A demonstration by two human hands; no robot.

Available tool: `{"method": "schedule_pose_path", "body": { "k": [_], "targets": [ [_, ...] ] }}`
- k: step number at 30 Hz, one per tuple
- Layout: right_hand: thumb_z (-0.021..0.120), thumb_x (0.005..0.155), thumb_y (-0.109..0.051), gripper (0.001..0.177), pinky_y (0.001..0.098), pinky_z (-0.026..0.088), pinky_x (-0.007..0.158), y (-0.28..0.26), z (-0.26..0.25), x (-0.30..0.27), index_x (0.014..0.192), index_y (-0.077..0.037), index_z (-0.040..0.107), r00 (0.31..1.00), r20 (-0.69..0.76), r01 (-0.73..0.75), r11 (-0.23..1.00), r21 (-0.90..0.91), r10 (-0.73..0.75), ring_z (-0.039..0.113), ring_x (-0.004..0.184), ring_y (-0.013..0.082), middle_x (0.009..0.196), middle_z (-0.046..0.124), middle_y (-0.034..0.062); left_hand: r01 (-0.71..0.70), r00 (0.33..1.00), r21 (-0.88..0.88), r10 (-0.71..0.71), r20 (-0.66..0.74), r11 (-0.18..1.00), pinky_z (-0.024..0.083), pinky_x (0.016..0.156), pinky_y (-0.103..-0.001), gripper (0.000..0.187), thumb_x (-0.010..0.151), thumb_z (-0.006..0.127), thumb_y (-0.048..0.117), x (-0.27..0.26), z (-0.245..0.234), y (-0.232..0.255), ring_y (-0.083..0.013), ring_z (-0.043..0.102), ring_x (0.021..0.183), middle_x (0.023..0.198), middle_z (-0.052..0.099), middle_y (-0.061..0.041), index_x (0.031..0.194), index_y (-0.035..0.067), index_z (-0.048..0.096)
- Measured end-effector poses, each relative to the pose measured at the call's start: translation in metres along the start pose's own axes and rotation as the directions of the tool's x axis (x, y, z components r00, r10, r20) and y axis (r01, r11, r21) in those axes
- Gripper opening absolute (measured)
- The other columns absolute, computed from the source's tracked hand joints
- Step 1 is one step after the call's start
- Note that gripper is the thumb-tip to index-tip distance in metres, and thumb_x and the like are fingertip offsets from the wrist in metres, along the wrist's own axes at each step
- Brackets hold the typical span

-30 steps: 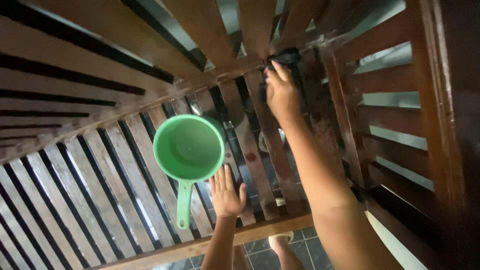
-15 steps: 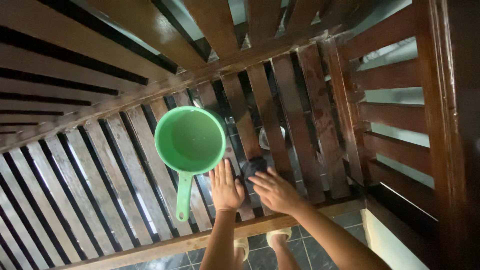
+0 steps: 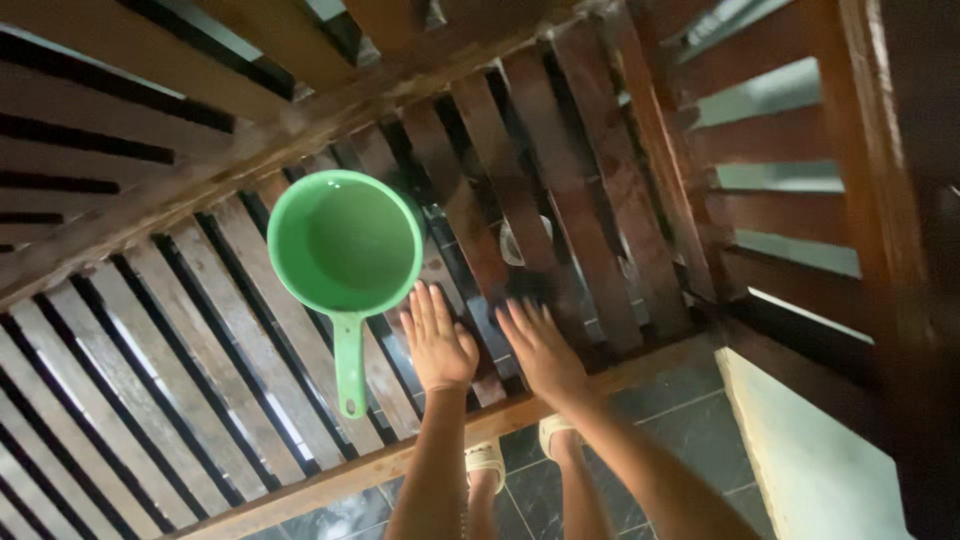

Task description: The person cleans a wooden bench by hand using a cloth, dipping it into a green container of liquid and wiping the slats and top rail of the bench.

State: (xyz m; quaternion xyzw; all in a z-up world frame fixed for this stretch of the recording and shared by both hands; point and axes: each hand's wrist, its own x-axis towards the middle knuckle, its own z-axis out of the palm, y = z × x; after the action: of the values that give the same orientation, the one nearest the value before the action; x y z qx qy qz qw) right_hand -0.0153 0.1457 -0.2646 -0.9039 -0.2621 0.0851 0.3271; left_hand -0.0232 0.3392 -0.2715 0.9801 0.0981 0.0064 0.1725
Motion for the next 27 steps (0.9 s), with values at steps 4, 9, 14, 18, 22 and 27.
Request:
{"method": "schedule_pose_path", "body": {
  "k": [4, 9, 14, 18, 22, 27],
  "targets": [
    [0.048, 0.094, -0.001, 0.059, 0.0531, 0.027, 0.123, -0.007, 0.013, -0.093, 0.152, -0.001, 0.039, 0.983, 0.173, -0.034, 0.986, -0.161, 0.062, 0.037, 0.148, 0.0386, 0.161, 0.038, 0.0221, -0.015, 1.000, 0.023, 0.016, -0.024, 1.000, 0.017, 0.126, -0.056, 0.078, 0.084, 0.053, 0.019, 0.003, 0.000, -0.001, -0.0412, 0.028, 0.154, 0.166, 0.028, -0.025, 0.156, -0.003, 0.033],
    [0.055, 0.097, -0.015, 0.057, 0.0607, 0.027, 0.116, -0.030, 0.007, -0.064, 0.149, 0.003, 0.039, 0.949, -0.044, -0.316, 0.928, -0.199, 0.314, 0.037, 0.144, 0.0426, 0.155, 0.035, 0.0255, -0.025, 0.999, 0.027, 0.026, -0.033, 0.999, 0.017, 0.126, -0.056, 0.078, 0.084, 0.053, 0.018, 0.002, -0.002, 0.002, -0.0412, 0.027, 0.154, 0.167, 0.027, -0.025, 0.157, -0.003, 0.032],
    [0.060, 0.098, -0.012, 0.057, 0.0550, 0.037, 0.118, 0.002, -0.017, 0.040, 0.153, -0.008, 0.044, 0.908, -0.270, -0.361, 0.926, -0.111, 0.322, 0.040, 0.143, 0.0473, 0.160, 0.034, 0.0274, -0.033, 0.998, 0.022, 0.034, -0.053, 0.999, 0.016, 0.127, -0.056, 0.079, 0.085, 0.054, 0.018, -0.002, 0.003, -0.001, -0.0409, 0.027, 0.155, 0.167, 0.026, -0.025, 0.158, -0.004, 0.031],
    [0.064, 0.098, -0.015, 0.060, 0.0520, 0.041, 0.114, 0.031, -0.030, 0.111, 0.155, -0.015, 0.044, 0.958, -0.256, -0.168, 0.977, -0.130, 0.131, 0.041, 0.142, 0.0518, 0.161, 0.030, 0.0291, -0.035, 0.997, 0.063, 0.039, -0.068, 0.997, 0.016, 0.127, -0.056, 0.080, 0.084, 0.054, 0.018, -0.003, 0.006, -0.001, -0.0407, 0.027, 0.155, 0.167, 0.026, -0.025, 0.158, -0.004, 0.031],
    [0.065, 0.100, -0.024, 0.061, 0.0522, 0.047, 0.107, 0.037, -0.035, 0.127, 0.157, -0.017, 0.042, 0.945, -0.320, -0.105, 0.990, -0.094, 0.069, 0.047, 0.134, 0.0505, 0.160, 0.029, 0.0335, -0.028, 0.998, 0.065, 0.032, -0.056, 0.997, 0.016, 0.127, -0.055, 0.079, 0.085, 0.054, 0.018, -0.003, 0.004, 0.001, -0.0410, 0.028, 0.155, 0.167, 0.026, -0.024, 0.158, -0.003, 0.032],
    [0.066, 0.100, -0.031, 0.061, 0.0506, 0.053, 0.095, 0.030, -0.027, 0.039, 0.156, -0.019, 0.046, 0.961, -0.173, -0.241, 0.961, -0.134, 0.217, 0.059, 0.112, 0.0461, 0.140, 0.049, 0.0322, -0.029, 0.997, 0.055, 0.033, -0.065, 0.998, 0.016, 0.128, -0.055, 0.079, 0.085, 0.054, 0.018, -0.004, 0.005, 0.000, -0.0408, 0.028, 0.155, 0.168, 0.026, -0.024, 0.158, -0.003, 0.032]
  ]
}}
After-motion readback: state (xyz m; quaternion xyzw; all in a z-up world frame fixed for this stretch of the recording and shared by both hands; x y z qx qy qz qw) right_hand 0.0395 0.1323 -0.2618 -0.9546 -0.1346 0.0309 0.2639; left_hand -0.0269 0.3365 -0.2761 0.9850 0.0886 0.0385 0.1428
